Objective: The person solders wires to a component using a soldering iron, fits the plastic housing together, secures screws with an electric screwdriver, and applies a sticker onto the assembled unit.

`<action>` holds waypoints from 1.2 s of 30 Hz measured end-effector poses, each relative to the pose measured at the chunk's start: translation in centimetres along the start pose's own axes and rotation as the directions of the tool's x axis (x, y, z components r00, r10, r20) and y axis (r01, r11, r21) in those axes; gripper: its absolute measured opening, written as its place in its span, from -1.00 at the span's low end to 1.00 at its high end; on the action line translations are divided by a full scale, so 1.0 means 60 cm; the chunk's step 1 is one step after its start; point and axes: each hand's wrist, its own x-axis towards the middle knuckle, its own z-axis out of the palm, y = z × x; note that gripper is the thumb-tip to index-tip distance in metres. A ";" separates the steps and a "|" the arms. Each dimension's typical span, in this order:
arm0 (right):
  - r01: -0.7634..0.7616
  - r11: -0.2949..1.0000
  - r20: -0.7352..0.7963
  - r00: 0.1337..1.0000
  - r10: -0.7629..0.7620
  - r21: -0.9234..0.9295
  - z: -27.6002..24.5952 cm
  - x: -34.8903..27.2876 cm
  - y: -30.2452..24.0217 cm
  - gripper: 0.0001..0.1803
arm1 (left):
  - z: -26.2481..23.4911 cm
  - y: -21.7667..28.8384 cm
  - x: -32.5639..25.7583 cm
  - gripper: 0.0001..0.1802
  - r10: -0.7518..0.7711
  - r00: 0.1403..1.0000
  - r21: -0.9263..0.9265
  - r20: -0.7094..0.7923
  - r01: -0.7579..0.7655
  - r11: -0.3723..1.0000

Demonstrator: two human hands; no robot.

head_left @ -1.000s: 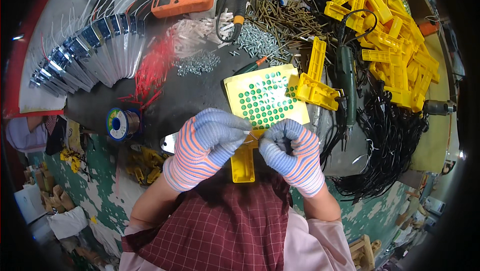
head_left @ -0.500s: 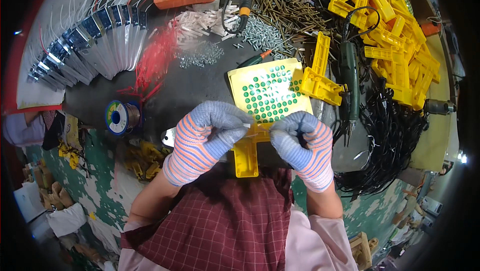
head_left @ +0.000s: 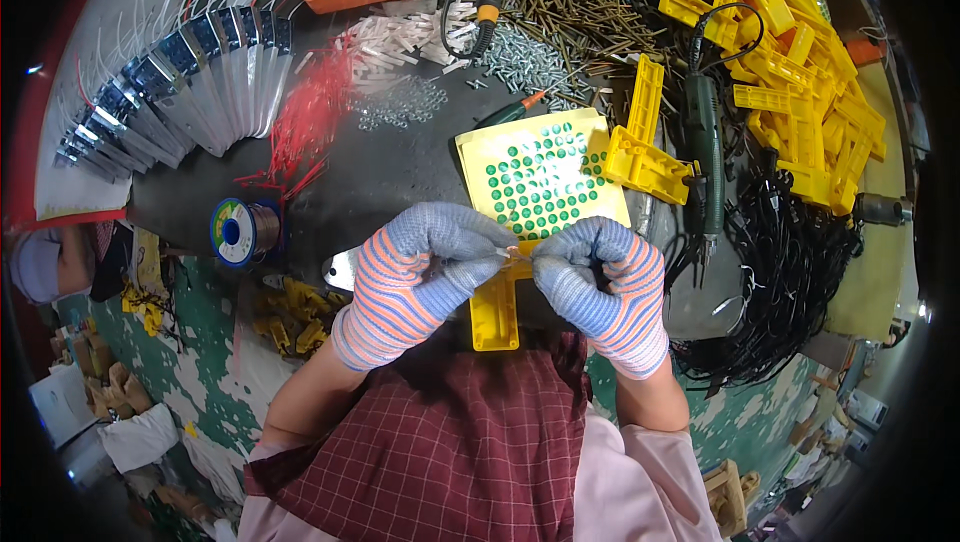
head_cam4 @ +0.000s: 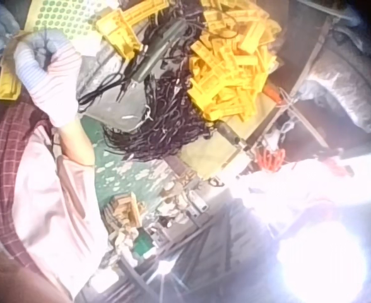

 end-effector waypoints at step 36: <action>0.013 0.995 -0.083 0.997 -0.005 0.095 0.021 -0.014 0.024 -0.80 | 0.039 0.039 0.003 -0.81 0.343 0.832 0.676 0.436 -0.554 0.486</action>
